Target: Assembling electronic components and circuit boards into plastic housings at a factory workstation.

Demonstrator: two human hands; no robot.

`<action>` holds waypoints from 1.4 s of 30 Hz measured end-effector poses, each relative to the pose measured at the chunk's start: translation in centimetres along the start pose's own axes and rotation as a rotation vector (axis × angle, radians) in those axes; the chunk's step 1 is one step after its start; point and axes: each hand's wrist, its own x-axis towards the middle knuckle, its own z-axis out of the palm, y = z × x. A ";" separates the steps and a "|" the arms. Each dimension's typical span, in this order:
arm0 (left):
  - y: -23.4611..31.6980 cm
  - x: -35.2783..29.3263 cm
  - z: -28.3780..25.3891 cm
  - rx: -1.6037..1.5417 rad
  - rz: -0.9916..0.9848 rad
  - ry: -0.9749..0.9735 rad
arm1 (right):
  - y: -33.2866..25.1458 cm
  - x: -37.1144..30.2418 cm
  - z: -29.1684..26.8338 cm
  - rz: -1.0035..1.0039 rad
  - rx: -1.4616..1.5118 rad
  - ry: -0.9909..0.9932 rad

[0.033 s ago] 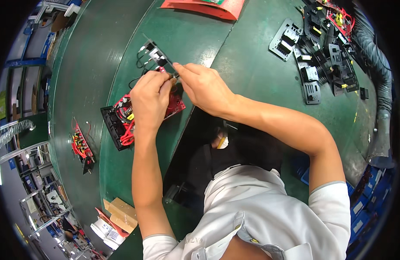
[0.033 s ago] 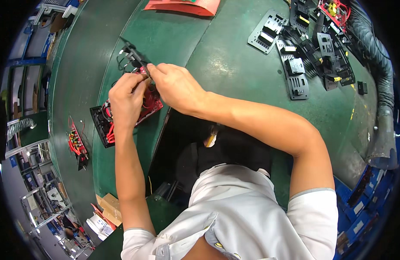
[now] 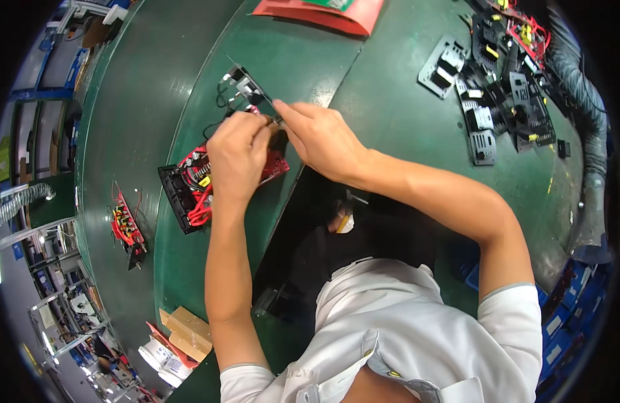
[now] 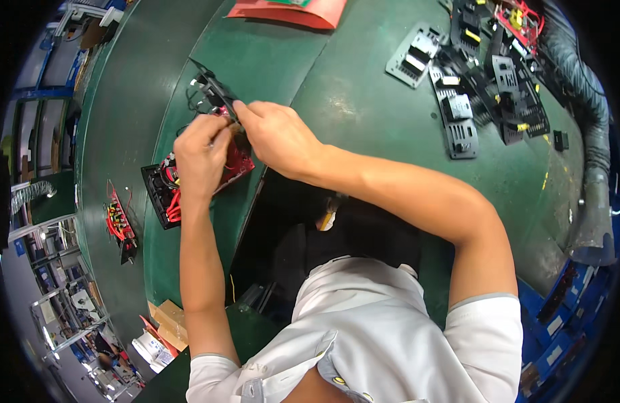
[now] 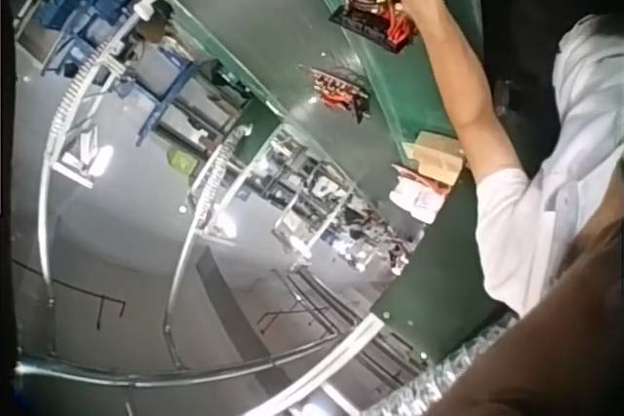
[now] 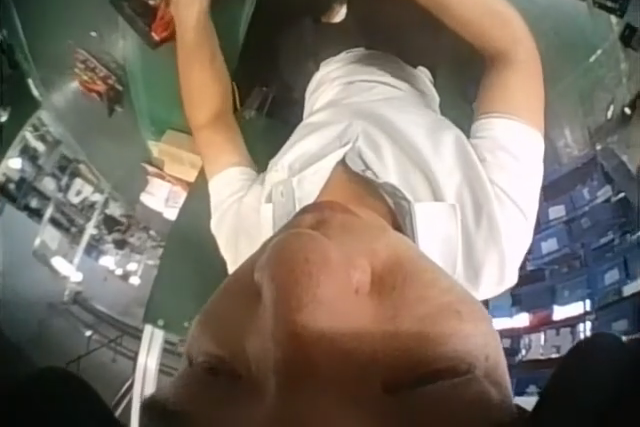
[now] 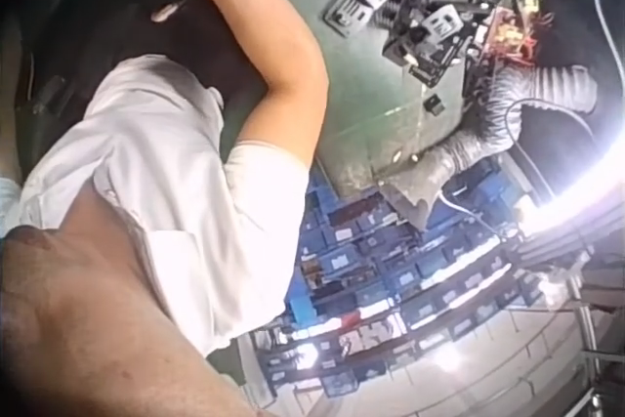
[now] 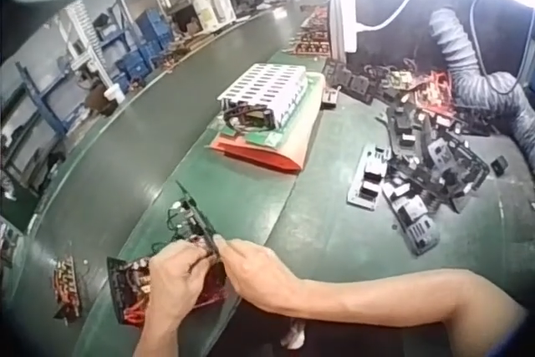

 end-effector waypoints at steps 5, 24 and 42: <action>-0.6 -0.7 0.2 -0.002 0.012 -0.021 | 0.7 -0.4 0.3 0.047 0.081 -0.046; -11.6 -7.4 -10.6 -0.192 -0.767 0.085 | 0.5 0.1 -0.6 0.095 -0.015 -0.123; -25.6 -12.3 -24.1 0.821 -1.495 0.552 | 1.4 -0.3 -0.2 0.261 0.114 -0.187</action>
